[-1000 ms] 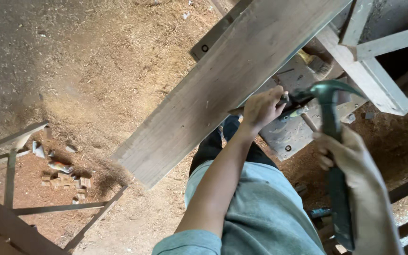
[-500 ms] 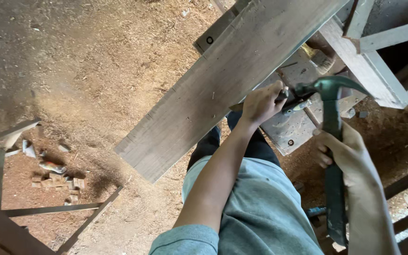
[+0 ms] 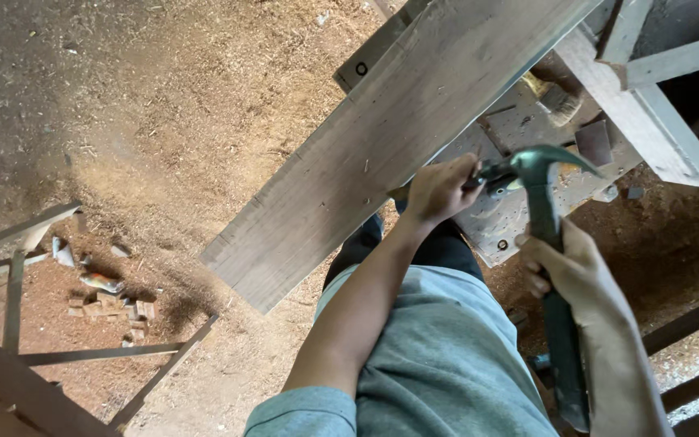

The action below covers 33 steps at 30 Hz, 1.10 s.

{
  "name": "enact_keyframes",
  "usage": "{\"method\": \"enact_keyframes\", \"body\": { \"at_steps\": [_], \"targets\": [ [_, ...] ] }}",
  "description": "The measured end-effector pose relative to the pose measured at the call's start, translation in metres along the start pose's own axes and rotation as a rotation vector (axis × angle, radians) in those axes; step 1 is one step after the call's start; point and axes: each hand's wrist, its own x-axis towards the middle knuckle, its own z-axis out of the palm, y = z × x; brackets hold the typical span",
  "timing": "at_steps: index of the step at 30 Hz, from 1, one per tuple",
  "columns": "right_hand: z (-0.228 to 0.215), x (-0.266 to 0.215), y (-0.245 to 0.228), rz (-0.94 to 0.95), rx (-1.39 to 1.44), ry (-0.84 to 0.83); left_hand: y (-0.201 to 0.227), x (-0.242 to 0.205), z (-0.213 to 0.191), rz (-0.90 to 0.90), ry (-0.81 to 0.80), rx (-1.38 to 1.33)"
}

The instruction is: The person hammers a nail into a wooden board using a hammer and holds the board by hand.

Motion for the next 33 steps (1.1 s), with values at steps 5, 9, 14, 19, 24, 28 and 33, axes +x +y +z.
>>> {"method": "enact_keyframes", "body": {
  "at_steps": [5,9,14,19,24,28,33],
  "targets": [
    [-0.004,-0.008,0.006,-0.07,0.043,0.015,-0.005,-0.001,0.0,-0.081,-0.009,0.038],
    [-0.006,-0.009,0.0,-0.07,0.087,-0.008,-0.002,0.011,0.007,-0.06,0.027,0.027],
    [-0.009,-0.011,-0.018,-0.006,-0.042,0.063,0.003,0.028,0.013,-0.08,0.03,0.037],
    [-0.005,0.002,-0.029,-0.036,-0.041,0.056,0.003,0.033,0.016,-0.073,0.01,0.026],
    [-0.01,0.005,-0.039,-0.088,-0.043,0.032,0.001,0.04,0.019,-0.165,-0.057,0.094],
    [-0.015,0.0,-0.039,-0.15,0.028,0.087,0.006,0.036,0.021,-0.155,-0.039,0.072],
    [-0.008,0.01,-0.038,-0.004,-0.056,0.066,0.004,0.039,0.017,-0.128,0.021,0.041]
  ]
}}
